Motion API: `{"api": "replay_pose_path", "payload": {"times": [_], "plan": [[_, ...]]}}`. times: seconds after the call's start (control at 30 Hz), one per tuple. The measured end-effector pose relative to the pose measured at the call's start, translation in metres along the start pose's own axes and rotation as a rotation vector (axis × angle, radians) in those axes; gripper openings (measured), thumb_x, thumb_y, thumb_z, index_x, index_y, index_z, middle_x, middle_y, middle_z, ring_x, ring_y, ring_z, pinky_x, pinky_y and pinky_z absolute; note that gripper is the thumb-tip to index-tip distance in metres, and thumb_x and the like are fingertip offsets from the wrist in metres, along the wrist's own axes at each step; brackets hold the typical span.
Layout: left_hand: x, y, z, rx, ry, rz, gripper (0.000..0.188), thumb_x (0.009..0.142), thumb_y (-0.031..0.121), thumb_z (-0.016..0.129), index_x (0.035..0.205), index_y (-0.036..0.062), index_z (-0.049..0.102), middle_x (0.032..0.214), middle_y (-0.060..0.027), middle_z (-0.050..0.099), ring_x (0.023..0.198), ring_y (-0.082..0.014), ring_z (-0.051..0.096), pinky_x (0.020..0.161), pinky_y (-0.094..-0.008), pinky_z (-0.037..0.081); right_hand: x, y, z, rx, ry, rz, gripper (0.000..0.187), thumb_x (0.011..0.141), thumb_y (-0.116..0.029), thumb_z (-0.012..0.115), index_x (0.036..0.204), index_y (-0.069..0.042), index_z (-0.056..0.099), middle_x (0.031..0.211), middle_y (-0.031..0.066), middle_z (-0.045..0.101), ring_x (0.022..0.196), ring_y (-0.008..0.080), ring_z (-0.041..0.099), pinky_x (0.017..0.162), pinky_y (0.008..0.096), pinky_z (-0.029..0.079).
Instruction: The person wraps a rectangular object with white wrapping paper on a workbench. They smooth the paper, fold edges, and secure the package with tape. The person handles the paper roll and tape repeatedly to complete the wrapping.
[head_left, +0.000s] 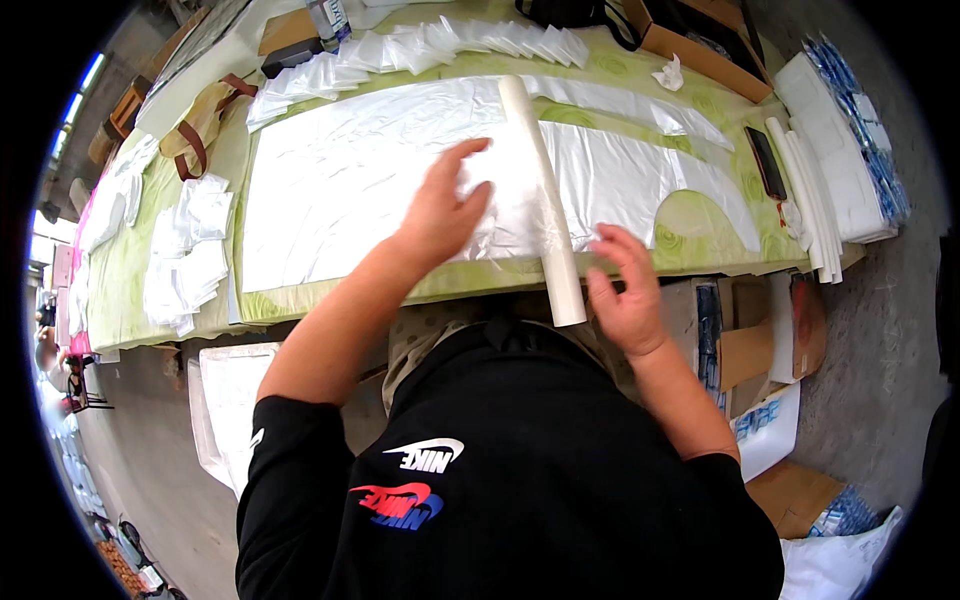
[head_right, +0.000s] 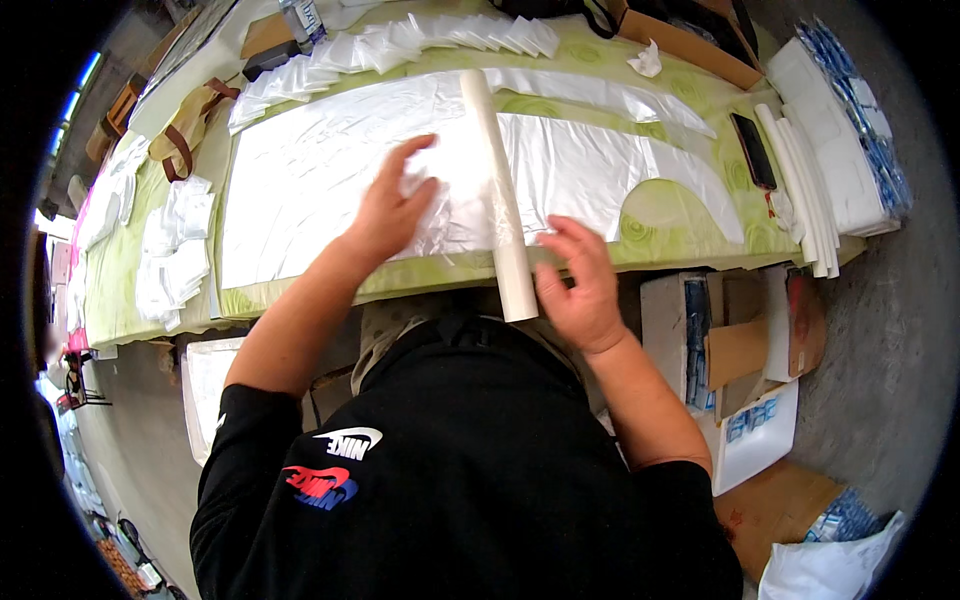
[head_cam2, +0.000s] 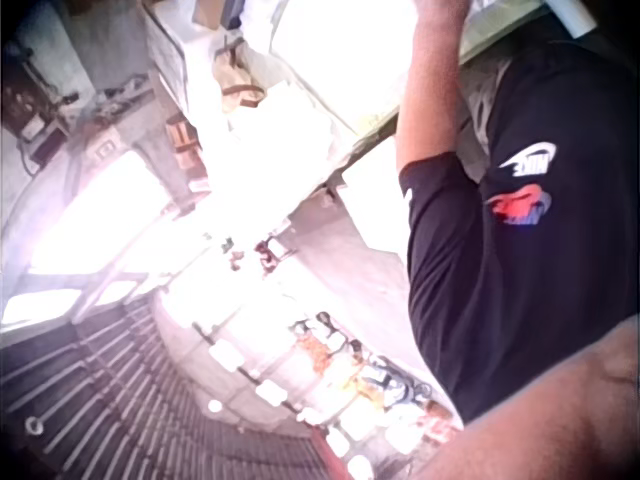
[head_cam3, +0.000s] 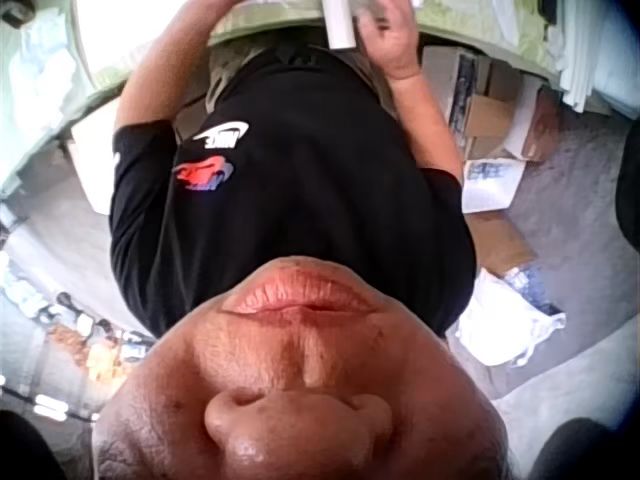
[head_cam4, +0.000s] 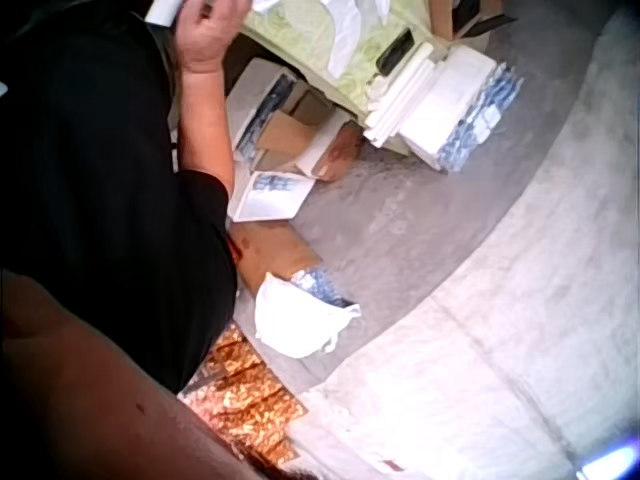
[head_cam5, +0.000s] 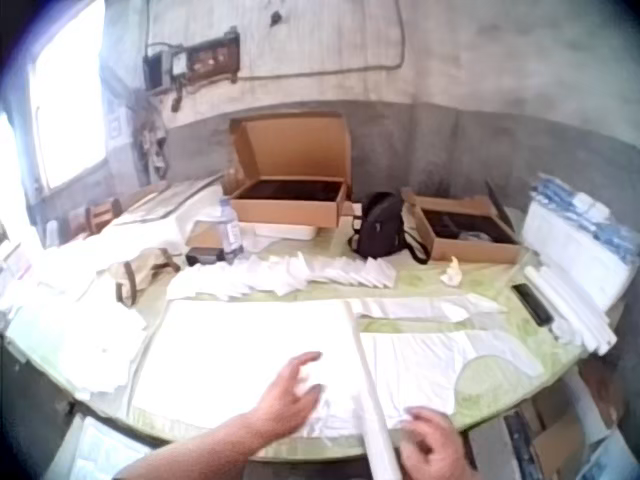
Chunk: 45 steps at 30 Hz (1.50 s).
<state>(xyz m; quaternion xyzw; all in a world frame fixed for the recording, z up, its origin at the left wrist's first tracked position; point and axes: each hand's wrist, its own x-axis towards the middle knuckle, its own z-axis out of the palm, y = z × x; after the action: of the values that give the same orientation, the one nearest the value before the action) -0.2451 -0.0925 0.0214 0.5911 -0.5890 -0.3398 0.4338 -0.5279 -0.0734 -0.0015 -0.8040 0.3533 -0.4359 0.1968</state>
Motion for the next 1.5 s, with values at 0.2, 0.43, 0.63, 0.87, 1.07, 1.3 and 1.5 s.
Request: {"api": "replay_pose_path", "payload": {"times": [0.2, 0.43, 0.63, 0.87, 1.07, 1.3, 1.5], "plan": [[0.046, -0.035, 0.028, 0.446, -0.005, 0.267, 0.056, 0.091, 0.012, 0.064, 0.145, 0.0055, 0.050, 0.138, -0.0172, 0.061, 0.132, -0.0369, 0.054, 0.113, -0.0444, 0.041, -0.004, -0.021, 0.026, 0.146, -0.113, -0.025, 0.034, 0.082, -0.008, 0.075, 0.116, -0.006, 0.069, 0.135, 0.0164, 0.061, 0.126, 0.0363, 0.054, 0.109, 0.0444, 0.043], [0.080, -0.030, -0.011, 0.490, 0.368, 0.393, 0.039, 0.090, 0.014, 0.066, 0.129, 0.0116, 0.065, 0.119, -0.0134, 0.068, 0.110, -0.0344, 0.061, 0.100, -0.0448, 0.048, -0.005, -0.026, 0.029, 0.127, -0.136, -0.037, 0.037, 0.080, -0.008, 0.076, 0.116, -0.006, 0.069, 0.135, 0.0166, 0.060, 0.126, 0.0373, 0.054, 0.109, 0.0450, 0.043], [0.032, -0.025, 0.014, 0.307, -0.048, 0.198, 0.050, 0.096, 0.023, 0.060, 0.142, 0.0044, 0.051, 0.124, -0.0164, 0.068, 0.118, -0.0358, 0.062, 0.104, -0.0456, 0.045, -0.003, -0.031, 0.033, 0.071, -0.135, -0.091, 0.036, 0.080, -0.010, 0.076, 0.115, -0.008, 0.069, 0.136, 0.0152, 0.060, 0.127, 0.0397, 0.052, 0.109, 0.0474, 0.043], [0.022, -0.033, 0.032, 0.731, -0.051, 0.239, 0.076, 0.090, 0.025, 0.061, 0.158, 0.0064, 0.031, 0.150, -0.0194, 0.051, 0.149, -0.0416, 0.033, 0.122, -0.0563, 0.024, -0.002, -0.034, 0.036, 0.076, -0.199, -0.116, 0.036, 0.079, -0.016, 0.077, 0.114, -0.010, 0.070, 0.141, 0.0148, 0.058, 0.138, 0.0427, 0.045, 0.117, 0.0554, 0.033], [0.028, -0.023, 0.019, 0.760, -0.009, 0.375, 0.067, 0.094, 0.025, 0.056, 0.157, 0.0150, 0.037, 0.157, -0.0166, 0.044, 0.149, -0.0426, 0.032, 0.122, -0.0565, 0.025, 0.002, -0.038, 0.033, 0.022, -0.274, -0.136, 0.038, 0.080, -0.019, 0.078, 0.116, -0.013, 0.069, 0.141, 0.0114, 0.059, 0.139, 0.0411, 0.045, 0.117, 0.0601, 0.029], [0.038, -0.028, 0.006, 0.499, -0.055, 0.522, 0.037, 0.094, 0.026, 0.068, 0.129, 0.0155, 0.068, 0.153, -0.0155, 0.050, 0.143, -0.0464, 0.039, 0.120, -0.0503, 0.032, 0.005, -0.039, 0.029, 0.050, -0.228, -0.149, 0.038, 0.082, -0.018, 0.077, 0.118, -0.013, 0.068, 0.137, 0.0104, 0.061, 0.132, 0.0407, 0.051, 0.116, 0.0585, 0.031], [0.014, -0.033, -0.022, 0.670, -0.084, 0.300, 0.052, 0.089, 0.043, 0.071, 0.135, 0.0186, 0.065, 0.163, -0.0178, 0.035, 0.147, -0.0486, 0.033, 0.121, -0.0517, 0.031, 0.022, -0.009, 0.040, -0.153, -0.060, -0.123, 0.038, 0.083, -0.017, 0.075, 0.120, -0.011, 0.069, 0.141, 0.0177, 0.053, 0.133, 0.0450, 0.045, 0.112, 0.0571, 0.036]]}}
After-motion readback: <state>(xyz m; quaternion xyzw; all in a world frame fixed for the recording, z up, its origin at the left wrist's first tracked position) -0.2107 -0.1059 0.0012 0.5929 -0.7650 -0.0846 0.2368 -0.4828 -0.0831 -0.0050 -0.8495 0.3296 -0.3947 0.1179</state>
